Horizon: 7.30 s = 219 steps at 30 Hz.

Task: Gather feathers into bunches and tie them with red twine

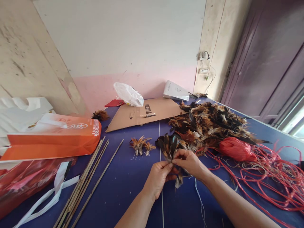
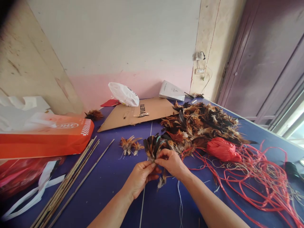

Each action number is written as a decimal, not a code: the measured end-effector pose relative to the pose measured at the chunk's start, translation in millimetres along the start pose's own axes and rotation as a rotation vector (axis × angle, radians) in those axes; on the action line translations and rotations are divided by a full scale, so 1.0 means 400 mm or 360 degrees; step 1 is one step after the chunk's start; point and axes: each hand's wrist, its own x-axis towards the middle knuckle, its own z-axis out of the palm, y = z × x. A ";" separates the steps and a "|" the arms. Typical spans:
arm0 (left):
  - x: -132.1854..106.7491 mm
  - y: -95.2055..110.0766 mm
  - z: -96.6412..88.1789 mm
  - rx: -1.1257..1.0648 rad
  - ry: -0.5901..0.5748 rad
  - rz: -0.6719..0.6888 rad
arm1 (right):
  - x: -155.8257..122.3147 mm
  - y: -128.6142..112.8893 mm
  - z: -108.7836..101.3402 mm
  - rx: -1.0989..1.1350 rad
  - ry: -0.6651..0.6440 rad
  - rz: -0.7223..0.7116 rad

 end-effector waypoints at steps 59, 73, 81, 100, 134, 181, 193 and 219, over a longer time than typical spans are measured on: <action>0.009 0.029 -0.035 0.0070 0.0101 0.0003 | -0.118 -0.069 0.024 -0.2029 -0.0481 -0.0688; 0.002 0.038 -0.019 -0.0309 0.0122 -0.0223 | -0.050 -0.050 -0.035 -0.0329 0.0614 -0.0143; -0.013 0.018 0.007 -0.0597 -0.0127 -0.0335 | -0.075 -0.031 0.041 -0.0458 0.0670 -0.0679; -0.015 0.011 0.022 -0.0718 -0.0022 -0.0265 | -0.088 -0.017 0.054 -0.1090 0.0685 -0.0895; -0.006 0.011 0.007 0.0257 -0.0110 0.0197 | -0.071 -0.038 -0.014 -0.0383 0.0169 -0.0211; 0.010 0.021 -0.020 0.0077 0.0294 0.0347 | -0.091 -0.036 -0.246 -0.1810 -0.0305 0.0325; 0.006 0.025 -0.015 0.0032 0.0283 0.0305 | -0.090 -0.032 -0.236 -0.1511 -0.0263 0.0348; -0.046 0.053 0.008 0.0269 -0.0661 -0.0358 | -0.094 -0.081 -0.229 0.0441 0.0007 0.0234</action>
